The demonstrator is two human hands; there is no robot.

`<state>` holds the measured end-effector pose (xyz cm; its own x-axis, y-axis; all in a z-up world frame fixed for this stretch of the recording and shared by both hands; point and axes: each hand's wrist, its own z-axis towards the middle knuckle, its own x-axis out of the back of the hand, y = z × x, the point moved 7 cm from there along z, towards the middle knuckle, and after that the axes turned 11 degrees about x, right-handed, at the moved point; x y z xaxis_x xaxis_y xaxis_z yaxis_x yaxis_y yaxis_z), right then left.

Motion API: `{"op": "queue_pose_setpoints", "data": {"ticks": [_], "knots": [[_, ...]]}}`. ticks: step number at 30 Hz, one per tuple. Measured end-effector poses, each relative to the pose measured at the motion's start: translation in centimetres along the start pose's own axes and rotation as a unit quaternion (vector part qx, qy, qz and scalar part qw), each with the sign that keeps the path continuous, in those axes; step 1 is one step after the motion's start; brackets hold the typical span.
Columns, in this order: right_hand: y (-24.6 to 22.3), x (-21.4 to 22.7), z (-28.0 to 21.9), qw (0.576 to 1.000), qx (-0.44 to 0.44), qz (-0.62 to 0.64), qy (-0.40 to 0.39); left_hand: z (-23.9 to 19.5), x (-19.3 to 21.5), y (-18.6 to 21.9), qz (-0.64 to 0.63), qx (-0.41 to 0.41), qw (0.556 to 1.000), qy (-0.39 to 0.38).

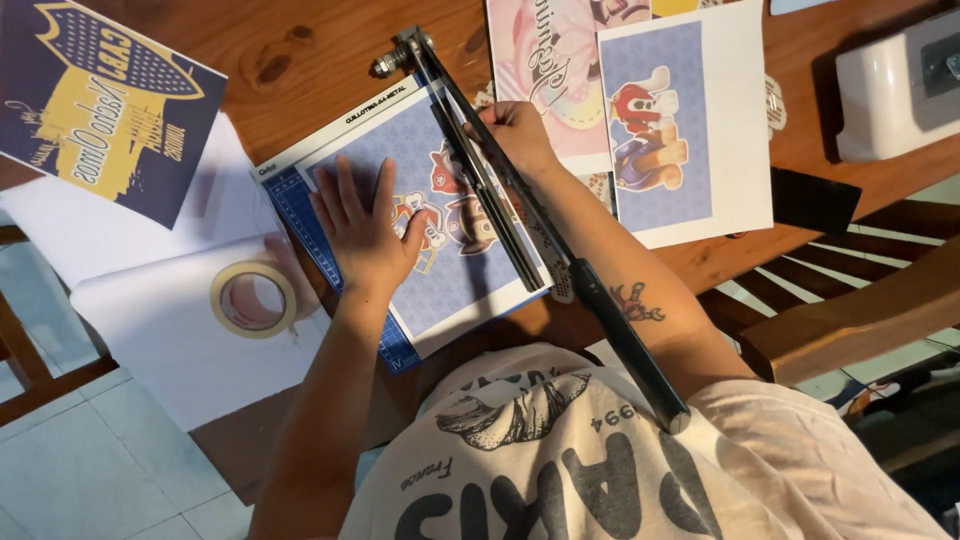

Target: The person cuts a printed sheet with scissors, then uses a paper trimmer to cut another sheet featuring cartoon characters. They apply tape to a blue sheet and smooth it down, then use a pen to trace or mark the paper.

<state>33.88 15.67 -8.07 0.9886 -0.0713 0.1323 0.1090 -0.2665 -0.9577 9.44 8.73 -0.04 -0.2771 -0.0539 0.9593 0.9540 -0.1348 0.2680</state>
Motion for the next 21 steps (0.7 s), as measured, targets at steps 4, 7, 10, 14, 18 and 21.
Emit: {"op": "queue_pose_setpoints", "data": {"ticks": [4, 7, 10, 14, 18, 21], "knots": [[0.0, 0.0, 0.0, 1.000, -0.007, 0.001, 0.005, -0.1, 0.0, -0.1, -0.010, 0.005, 1.000, -0.007], [-0.5, 0.0, -0.2, 1.000, -0.004, 0.000, 0.005, -0.1, 0.2, -0.1, -0.007, 0.000, 1.000, 0.006], [0.0, 0.0, 0.1, 1.000, 0.000, -0.005, 0.002, 0.1, 0.3, -0.1, -0.017, 0.016, 1.000, -0.012], [2.9, 0.2, 1.4, 0.999, 0.033, 0.008, -0.014, 0.1, 0.4, -0.2, -0.024, 0.018, 0.999, -0.017], [1.2, 0.0, 0.5, 0.995, 0.010, 0.092, -0.025, 0.0, 0.7, -0.1, 0.003, 0.000, 1.000, 0.006], [0.1, 0.0, 0.0, 0.994, 0.012, 0.108, -0.031, 0.0, 0.6, -0.1, 0.010, -0.003, 1.000, 0.000]]}}
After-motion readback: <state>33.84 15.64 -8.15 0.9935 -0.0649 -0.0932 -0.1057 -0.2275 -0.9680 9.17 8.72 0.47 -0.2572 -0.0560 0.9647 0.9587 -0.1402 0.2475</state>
